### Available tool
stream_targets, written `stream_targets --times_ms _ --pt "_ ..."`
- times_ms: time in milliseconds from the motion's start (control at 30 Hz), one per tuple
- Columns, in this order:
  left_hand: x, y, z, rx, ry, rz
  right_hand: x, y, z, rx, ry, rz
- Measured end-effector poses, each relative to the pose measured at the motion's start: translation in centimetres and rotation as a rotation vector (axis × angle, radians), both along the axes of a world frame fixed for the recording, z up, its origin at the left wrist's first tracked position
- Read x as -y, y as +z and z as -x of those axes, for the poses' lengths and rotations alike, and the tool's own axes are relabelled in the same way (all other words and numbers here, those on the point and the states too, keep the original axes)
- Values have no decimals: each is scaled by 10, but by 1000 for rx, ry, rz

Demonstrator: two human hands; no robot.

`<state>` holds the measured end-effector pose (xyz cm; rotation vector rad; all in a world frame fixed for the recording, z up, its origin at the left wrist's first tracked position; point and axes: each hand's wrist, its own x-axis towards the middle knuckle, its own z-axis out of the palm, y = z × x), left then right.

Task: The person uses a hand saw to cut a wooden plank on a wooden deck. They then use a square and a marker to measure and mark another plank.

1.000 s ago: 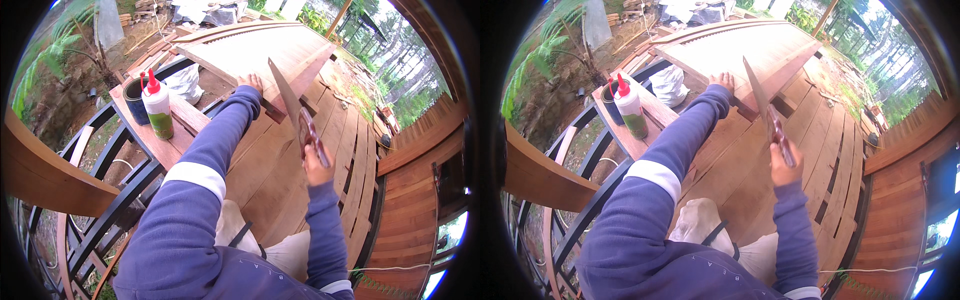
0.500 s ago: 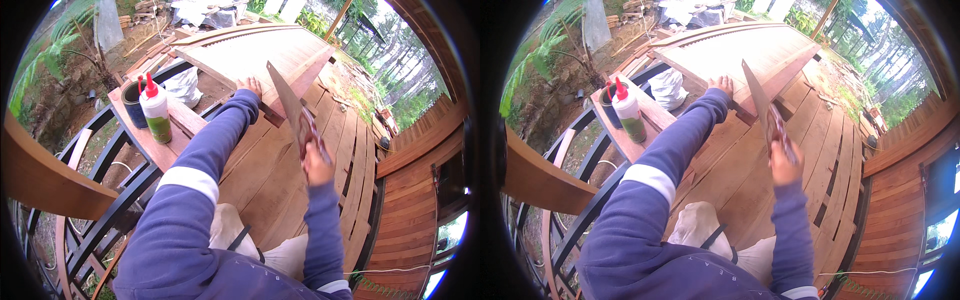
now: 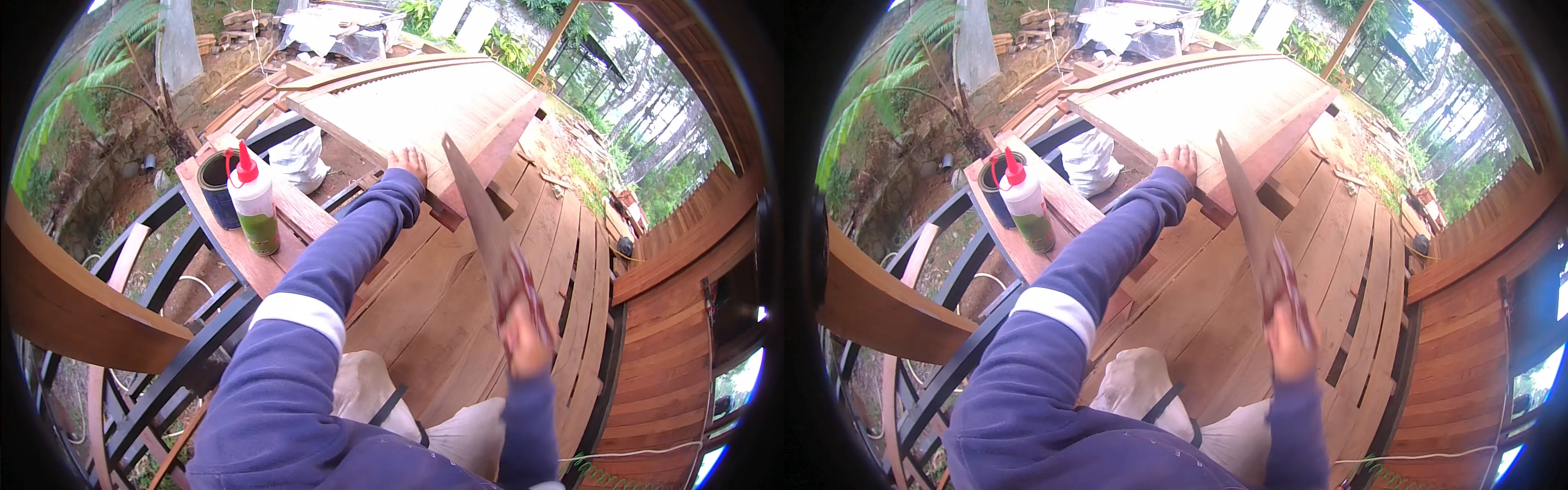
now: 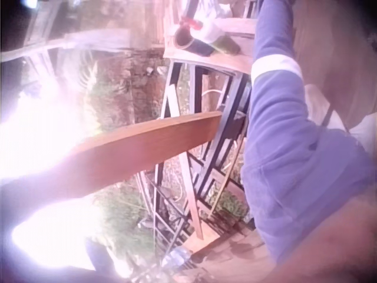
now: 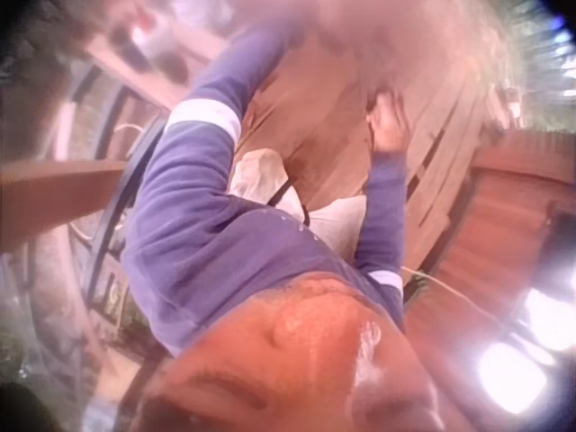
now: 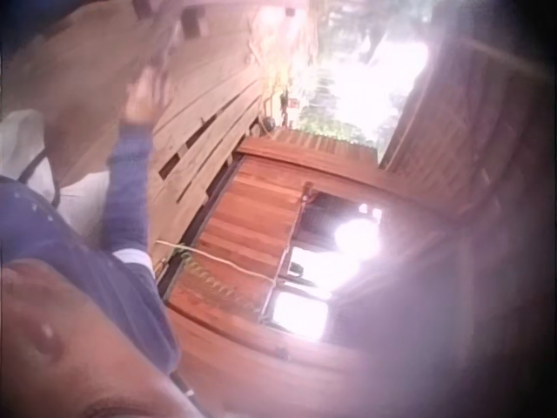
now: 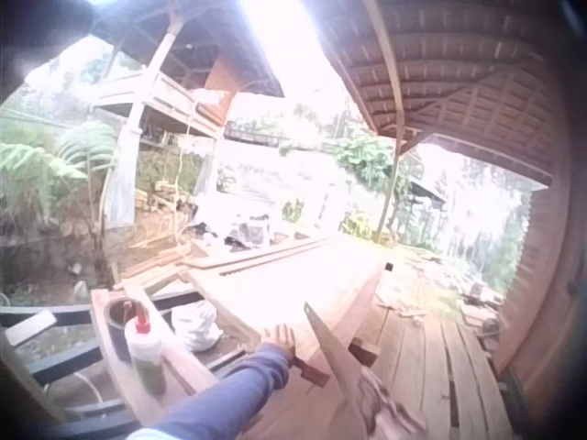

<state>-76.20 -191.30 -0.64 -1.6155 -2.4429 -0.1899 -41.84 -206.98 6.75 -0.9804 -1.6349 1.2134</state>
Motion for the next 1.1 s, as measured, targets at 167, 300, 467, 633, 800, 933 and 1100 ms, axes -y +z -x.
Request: stream_targets --times_ms 167,300,467,633,800,933,1100 --pt "2 3 6 53 -1 26 -52 -4 51 85 15 -109" --pt "7 -2 14 25 6 17 30 -18 -26 51 -23 -79" --pt "-2 -4 -5 1 -13 -75 77 11 -61 -15 259 -81" --pt "4 -5 4 15 -5 -32 -65 -3 58 23 18 -45" --pt "6 -9 7 54 -25 -45 -57 -11 54 138 15 -164" --pt "16 1 1 29 -6 -71 46 -1 -47 88 161 -76" --pt "8 -12 -7 -20 -3 -167 45 5 -32 -23 214 -19"
